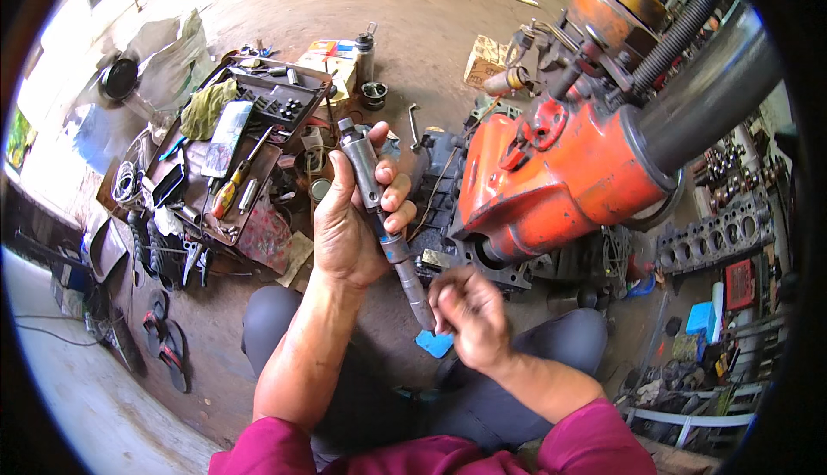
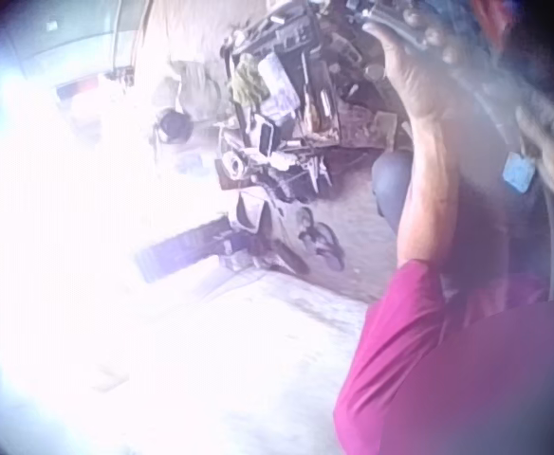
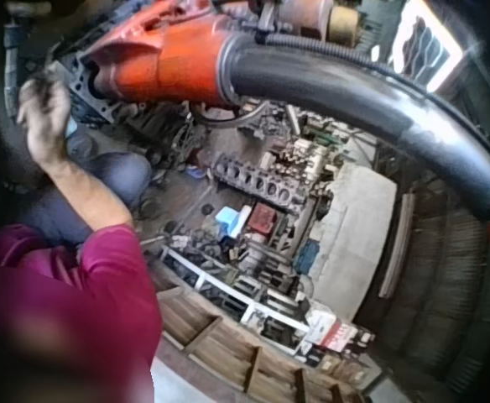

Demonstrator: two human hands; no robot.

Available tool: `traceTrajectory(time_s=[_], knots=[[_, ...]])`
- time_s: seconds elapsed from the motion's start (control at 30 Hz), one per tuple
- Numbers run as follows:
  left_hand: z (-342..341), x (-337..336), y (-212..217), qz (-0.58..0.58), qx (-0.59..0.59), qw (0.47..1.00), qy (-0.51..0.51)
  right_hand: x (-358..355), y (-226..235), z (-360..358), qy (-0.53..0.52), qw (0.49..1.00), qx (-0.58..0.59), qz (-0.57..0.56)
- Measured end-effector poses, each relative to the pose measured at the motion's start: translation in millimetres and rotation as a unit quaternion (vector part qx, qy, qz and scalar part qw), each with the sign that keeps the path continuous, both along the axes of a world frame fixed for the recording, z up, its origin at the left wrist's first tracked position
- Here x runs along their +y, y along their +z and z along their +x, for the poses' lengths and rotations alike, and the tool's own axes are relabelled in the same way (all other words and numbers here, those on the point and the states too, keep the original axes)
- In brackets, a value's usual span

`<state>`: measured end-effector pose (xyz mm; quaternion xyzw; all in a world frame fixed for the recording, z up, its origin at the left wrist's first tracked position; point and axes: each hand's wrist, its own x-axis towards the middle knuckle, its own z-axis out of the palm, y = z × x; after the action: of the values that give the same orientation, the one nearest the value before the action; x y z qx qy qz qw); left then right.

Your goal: The person sits on the floor in a workshop and uses a torque wrench to tighten bolts on a red engine block. They then use a screwdriver to adjust a component and rotate a handwheel on the engine.

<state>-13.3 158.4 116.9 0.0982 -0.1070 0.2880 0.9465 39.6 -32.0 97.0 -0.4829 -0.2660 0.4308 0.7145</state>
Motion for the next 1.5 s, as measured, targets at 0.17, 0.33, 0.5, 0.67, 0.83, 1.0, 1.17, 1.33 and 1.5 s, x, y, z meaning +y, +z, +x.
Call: traceTrajectory(time_s=[0.17,0.33,0.5,0.67,0.83,1.0,1.17,1.33,1.5], knots=[[-2.8,-7.5,-6.0,0.217,0.172,0.957,0.088,-3.5,27.5,30.4,0.016,0.999,0.041,0.000],[-1.2,-15.7,-11.5,0.330,0.221,0.912,0.102,-4.2,35.1,28.2,0.049,0.999,0.011,-0.011],[-7.4,-15.8,-6.6,0.394,0.221,0.888,0.087,-3.0,29.7,29.1,0.046,0.998,0.022,-0.035],[-12.2,-19.1,-0.1,0.480,0.280,0.828,0.078,-5.7,25.6,30.2,0.031,0.998,0.006,-0.056],[-11.4,-20.4,0.1,0.584,0.288,0.751,0.113,-6.6,20.3,25.2,0.001,0.997,0.016,-0.082],[-11.1,-21.4,-5.8,0.539,0.280,0.789,0.089,-4.8,15.6,25.2,-0.020,0.986,-0.157,-0.057],[-8.8,-24.3,-12.8,0.466,0.273,0.836,0.091,-1.0,12.9,28.2,-0.040,0.921,-0.387,-0.017],[12.2,-42.5,-23.8,0.228,0.288,0.914,0.172,10.0,5.9,28.4,-0.131,0.969,-0.209,0.010],[25.3,-62.0,-40.1,0.230,0.344,0.878,0.242,24.5,-12.7,35.0,-0.093,0.972,-0.187,-0.111]])
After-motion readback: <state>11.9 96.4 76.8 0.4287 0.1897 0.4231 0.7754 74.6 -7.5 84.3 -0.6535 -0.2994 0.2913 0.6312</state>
